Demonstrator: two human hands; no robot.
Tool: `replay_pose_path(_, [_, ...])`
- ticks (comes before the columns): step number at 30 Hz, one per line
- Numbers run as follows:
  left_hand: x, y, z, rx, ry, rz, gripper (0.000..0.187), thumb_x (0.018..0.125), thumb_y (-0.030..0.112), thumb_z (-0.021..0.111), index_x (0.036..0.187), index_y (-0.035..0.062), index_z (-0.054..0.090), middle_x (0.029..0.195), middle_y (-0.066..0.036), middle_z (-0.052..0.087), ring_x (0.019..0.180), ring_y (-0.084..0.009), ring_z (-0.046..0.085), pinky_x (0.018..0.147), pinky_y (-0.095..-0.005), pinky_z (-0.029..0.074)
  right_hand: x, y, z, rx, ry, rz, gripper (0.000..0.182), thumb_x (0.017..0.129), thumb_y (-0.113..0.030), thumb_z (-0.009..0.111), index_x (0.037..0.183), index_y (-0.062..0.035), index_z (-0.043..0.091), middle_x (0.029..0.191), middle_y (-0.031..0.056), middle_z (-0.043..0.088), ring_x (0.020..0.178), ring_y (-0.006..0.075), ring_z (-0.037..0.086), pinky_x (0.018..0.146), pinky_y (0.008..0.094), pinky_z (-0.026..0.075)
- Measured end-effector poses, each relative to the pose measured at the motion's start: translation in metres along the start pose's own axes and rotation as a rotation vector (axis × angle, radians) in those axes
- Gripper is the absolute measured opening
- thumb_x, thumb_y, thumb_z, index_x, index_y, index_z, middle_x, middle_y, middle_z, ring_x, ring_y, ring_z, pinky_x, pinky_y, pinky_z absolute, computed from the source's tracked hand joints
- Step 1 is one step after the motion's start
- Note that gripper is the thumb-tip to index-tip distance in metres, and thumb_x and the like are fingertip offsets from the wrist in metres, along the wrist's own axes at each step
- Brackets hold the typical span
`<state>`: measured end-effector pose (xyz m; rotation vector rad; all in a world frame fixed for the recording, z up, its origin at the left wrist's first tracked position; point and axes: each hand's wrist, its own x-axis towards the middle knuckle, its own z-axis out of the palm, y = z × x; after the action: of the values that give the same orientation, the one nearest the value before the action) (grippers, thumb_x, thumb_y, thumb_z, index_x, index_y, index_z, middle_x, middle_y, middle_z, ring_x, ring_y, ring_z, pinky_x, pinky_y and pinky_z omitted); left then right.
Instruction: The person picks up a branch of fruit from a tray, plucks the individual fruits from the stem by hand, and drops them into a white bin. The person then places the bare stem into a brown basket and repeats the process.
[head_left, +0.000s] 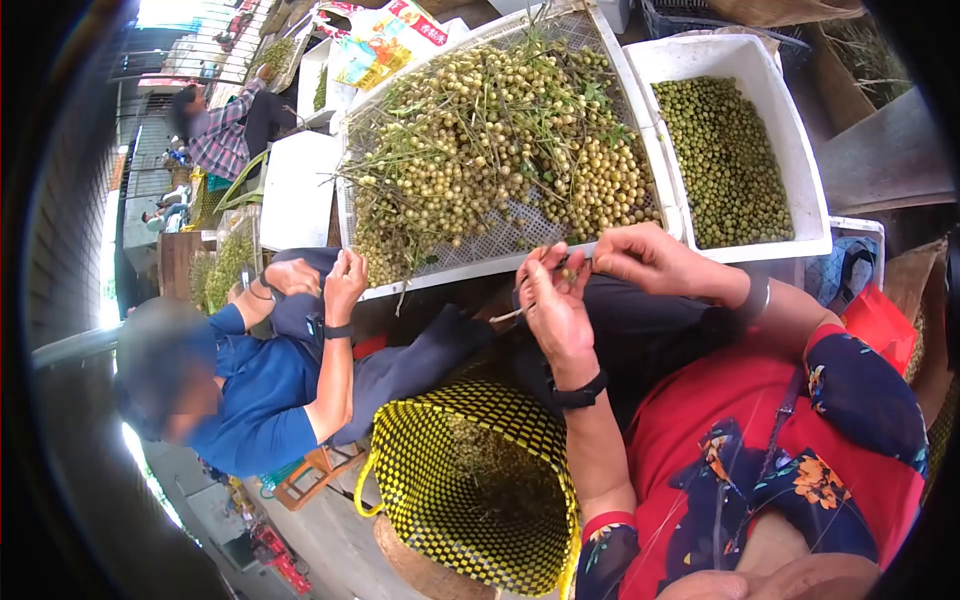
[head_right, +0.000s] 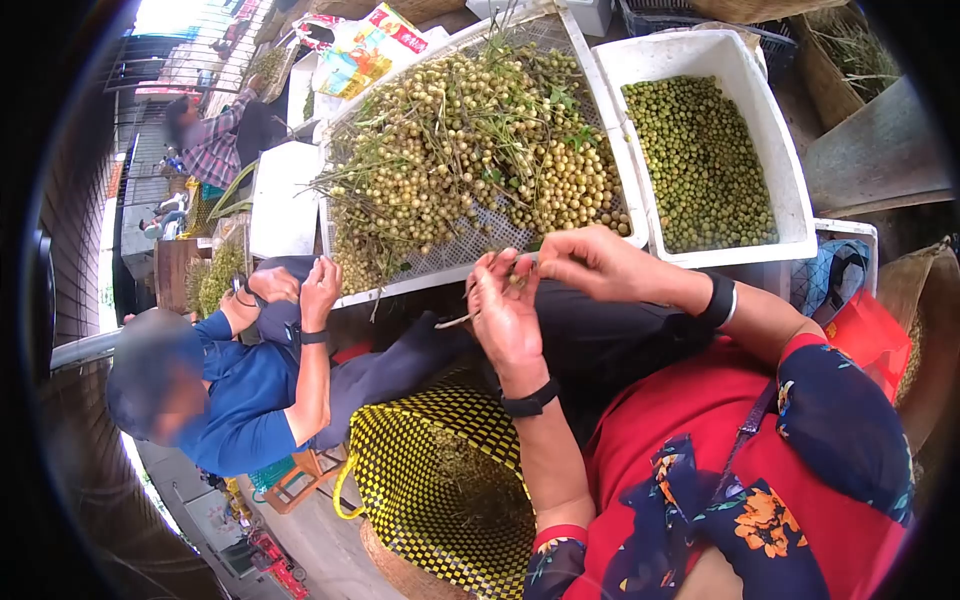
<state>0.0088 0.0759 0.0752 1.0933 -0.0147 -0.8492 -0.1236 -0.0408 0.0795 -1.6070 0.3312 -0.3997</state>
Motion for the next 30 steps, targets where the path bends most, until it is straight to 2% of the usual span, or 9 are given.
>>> replay_pose_path(3, [-0.016, 0.033, -0.013, 0.152, 0.103, 0.265, 0.026, 0.1, 0.029, 0.051, 0.113, 0.0056, 0.053, 0.098, -0.013, 0.066, 0.072, -0.0201, 0.065, 0.063, -0.0327, 0.057, -0.003, 0.017, -0.028, 0.005, 0.254, -0.049, 0.018, 0.1, -0.012, 0.047, 0.097, -0.0002, 0.06, 0.087, 0.006, 0.062, 0.086, 0.0129, 0.058, 0.08, 0.028, 0.047])
replay_pose_path(7, [-0.04, 0.067, -0.072, 0.63, 0.403, 0.573, 0.024, 0.102, 0.024, 0.047, 0.112, 0.0034, 0.054, 0.099, -0.01, 0.065, 0.069, -0.0102, 0.061, 0.061, -0.0203, 0.051, -0.019, 0.022, -0.099, -0.47, 0.528, 0.041, 0.011, 0.097, -0.006, 0.05, 0.101, 0.0, 0.058, 0.086, 0.0114, 0.063, 0.079, 0.0191, 0.061, 0.071, 0.0322, 0.049])
replay_pose_path(10, [-0.036, 0.044, -0.13, 0.989, 0.636, 0.491, 0.022, 0.101, 0.021, 0.046, 0.103, 0.0012, 0.057, 0.091, -0.01, 0.063, 0.067, -0.0145, 0.061, 0.06, -0.026, 0.051, -0.031, 0.064, -0.135, -1.291, 0.382, 0.203, 0.018, 0.086, -0.005, 0.057, 0.103, -0.0036, 0.062, 0.107, 0.011, 0.06, 0.091, 0.033, 0.058, 0.079, 0.043, 0.047])
replay_pose_path(11, [-0.023, 0.021, -0.179, 1.195, 0.667, 0.517, 0.021, 0.097, 0.02, 0.05, 0.102, 0.0003, 0.057, 0.09, -0.012, 0.063, 0.07, -0.0199, 0.062, 0.062, -0.0321, 0.051, -0.027, 0.076, -0.149, -1.511, 0.118, 0.348, 0.022, 0.081, -0.009, 0.059, 0.103, -0.0084, 0.063, 0.113, 0.0101, 0.058, 0.099, 0.034, 0.056, 0.085, 0.0466, 0.046])
replay_pose_path(12, [-0.008, -0.002, -0.227, 1.406, 0.696, 0.537, 0.021, 0.094, 0.019, 0.054, 0.101, -0.0007, 0.057, 0.09, -0.014, 0.063, 0.072, -0.0253, 0.064, 0.065, -0.0382, 0.052, -0.014, 0.076, -0.148, -1.435, 0.089, 0.291, 0.021, 0.08, -0.01, 0.059, 0.101, -0.0109, 0.063, 0.104, 0.0104, 0.058, 0.094, 0.0334, 0.058, 0.081, 0.0456, 0.048])
replay_pose_path(14, [-0.01, -0.039, -0.256, 1.768, 0.748, 0.194, 0.027, 0.084, 0.015, 0.061, 0.104, -0.003, 0.056, 0.099, -0.022, 0.062, 0.088, -0.0357, 0.063, 0.078, -0.0462, 0.051, 0.015, 0.061, -0.111, -1.043, 0.17, 0.12, 0.021, 0.081, -0.009, 0.057, 0.102, -0.0104, 0.062, 0.098, 0.0101, 0.057, 0.088, 0.0322, 0.059, 0.076, 0.0446, 0.05])
replay_pose_path(16, [-0.009, -0.073, -0.266, 1.754, 0.746, -0.135, 0.041, 0.076, 0.01, 0.063, 0.113, -0.0055, 0.054, 0.109, -0.027, 0.058, 0.104, -0.0419, 0.057, 0.09, -0.0487, 0.046, 0.053, 0.07, -0.074, -1.034, -0.049, -0.109, 0.022, 0.087, -0.01, 0.055, 0.108, -0.0099, 0.06, 0.1, 0.0115, 0.055, 0.082, 0.0305, 0.059, 0.073, 0.0436, 0.051])
replay_pose_path(22, [-0.028, -0.064, -0.251, 1.514, 0.49, -0.008, 0.044, 0.077, 0.001, 0.051, 0.119, -0.0073, 0.055, 0.114, -0.028, 0.059, 0.108, -0.0436, 0.056, 0.098, -0.0451, 0.043, 0.117, 0.136, -0.042, -1.443, -0.084, -0.109, 0.025, 0.087, -0.016, 0.056, 0.112, -0.0111, 0.06, 0.1, 0.0171, 0.053, 0.081, 0.0274, 0.061, 0.066, 0.0404, 0.047])
replay_pose_path(30, [-0.038, -0.003, -0.14, 1.424, 0.257, 0.406, 0.026, 0.091, 0.014, 0.055, 0.112, -0.0005, 0.06, 0.107, -0.02, 0.06, 0.099, -0.0352, 0.059, 0.088, -0.0433, 0.045, 0.105, 0.099, -0.078, -1.098, -0.189, -0.183, 0.009, 0.085, -0.013, 0.055, 0.086, -0.0044, 0.057, 0.086, 0.0134, 0.053, 0.075, 0.0306, 0.059, 0.063, 0.0424, 0.047])
